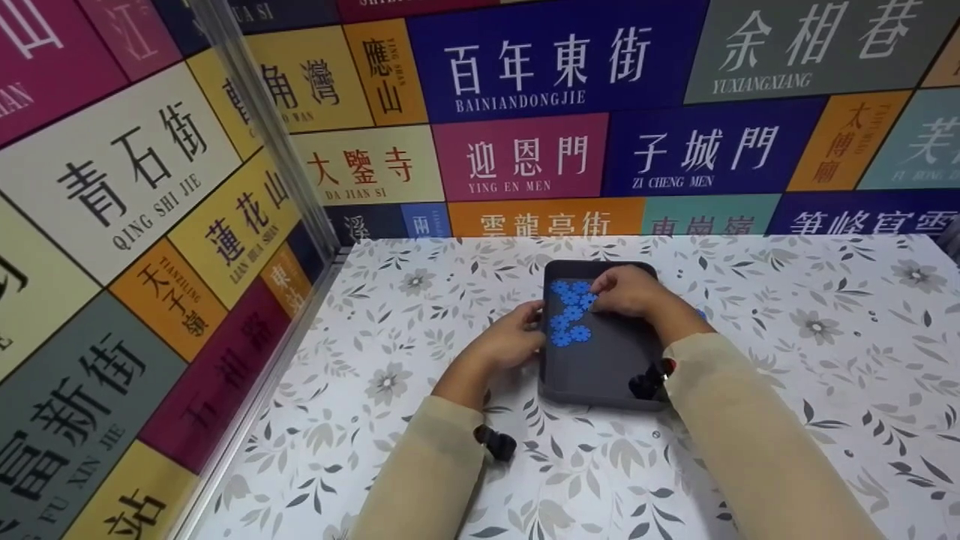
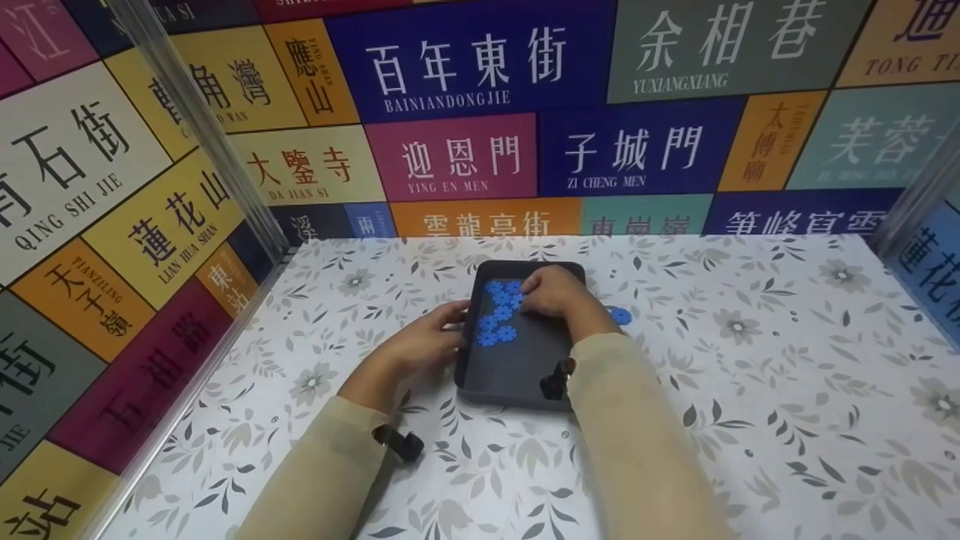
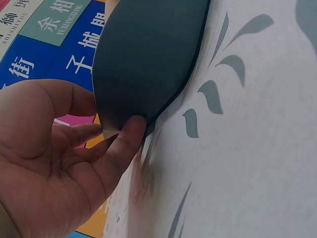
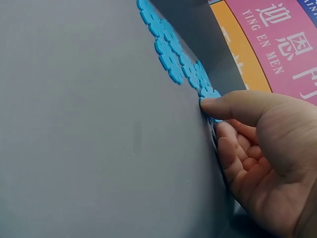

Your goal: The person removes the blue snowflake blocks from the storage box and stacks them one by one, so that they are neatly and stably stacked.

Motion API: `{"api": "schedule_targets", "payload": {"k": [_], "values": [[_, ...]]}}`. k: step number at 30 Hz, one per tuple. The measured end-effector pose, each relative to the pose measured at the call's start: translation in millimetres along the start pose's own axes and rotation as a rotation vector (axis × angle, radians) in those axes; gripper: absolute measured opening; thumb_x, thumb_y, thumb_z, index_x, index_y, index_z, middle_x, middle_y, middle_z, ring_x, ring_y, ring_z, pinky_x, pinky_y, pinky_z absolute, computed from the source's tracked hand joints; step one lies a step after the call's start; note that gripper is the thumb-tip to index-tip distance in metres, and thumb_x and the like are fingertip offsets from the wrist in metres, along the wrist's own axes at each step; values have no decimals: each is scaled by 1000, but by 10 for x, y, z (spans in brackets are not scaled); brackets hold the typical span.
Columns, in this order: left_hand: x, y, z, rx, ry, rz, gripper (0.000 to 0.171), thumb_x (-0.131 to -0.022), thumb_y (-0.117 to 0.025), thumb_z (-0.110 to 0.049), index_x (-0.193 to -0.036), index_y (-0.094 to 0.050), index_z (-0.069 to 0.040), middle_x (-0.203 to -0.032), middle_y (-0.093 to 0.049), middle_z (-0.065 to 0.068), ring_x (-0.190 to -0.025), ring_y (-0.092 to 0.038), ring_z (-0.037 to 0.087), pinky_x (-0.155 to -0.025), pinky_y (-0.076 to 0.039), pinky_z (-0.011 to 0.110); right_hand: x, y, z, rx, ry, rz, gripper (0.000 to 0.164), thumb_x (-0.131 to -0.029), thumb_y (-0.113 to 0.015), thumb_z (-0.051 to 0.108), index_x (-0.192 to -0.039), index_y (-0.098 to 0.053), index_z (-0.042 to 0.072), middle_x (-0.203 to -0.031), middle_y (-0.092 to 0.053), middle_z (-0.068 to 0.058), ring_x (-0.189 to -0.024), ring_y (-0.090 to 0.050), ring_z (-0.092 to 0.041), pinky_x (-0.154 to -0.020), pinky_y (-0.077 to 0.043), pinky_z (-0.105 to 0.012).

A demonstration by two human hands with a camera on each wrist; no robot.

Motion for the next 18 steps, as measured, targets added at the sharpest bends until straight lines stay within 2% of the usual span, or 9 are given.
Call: {"api": "schedule_targets", "payload": {"k": [5,11,13,18], "values": [[3,12,2,-13,-7,-3,76,-95,-58,-11,-167,-37,-14,-169,-46,13,-157,-45,32,-131,-37,47,-7,1,-3,-35,-3,-34,29,-95,-71,19,-119,-74,3,-116,-74,-16,-91,-64,-20,-76,-51,-29],[12,24,-2,-17,-20,-7,76,-95,-59,-11,-168,-36,-13,-169,-47,13,-157,-45,33,-134,-31,48,-24,-14,-13,-84,-8,-32,30,-99,-63,16,-123,-74,2,-105,-75,-12,-82,-62,-13,-70,-52,-27],[10,22,4,-8,-16,-10,76,-95,-59,-11,-167,-37,-13,-168,-47,13,-156,-45,32,-133,-32,48,-20,-15,-13,-97,-14,-32,31,-99,-63,17,-125,-74,2,-104,-74,-11,-82,-62,-13,-69,-52,-26],[-7,-14,15,29,-13,-2,76,-95,-58,-9,-167,-36,-11,-168,-47,14,-156,-45,32,-124,-47,49,1,-15,-1,-178,-39,-37,33,-101,-63,17,-129,-74,3,-106,-73,-10,-87,-63,-15,-71,-55,-26]]}}
Point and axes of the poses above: each hand's wrist, its own x-axis away from the middle knuckle, its own y-axis out of the back of the hand, z = x × y, the point moved 8 cm from there along -x, towards the middle knuckle
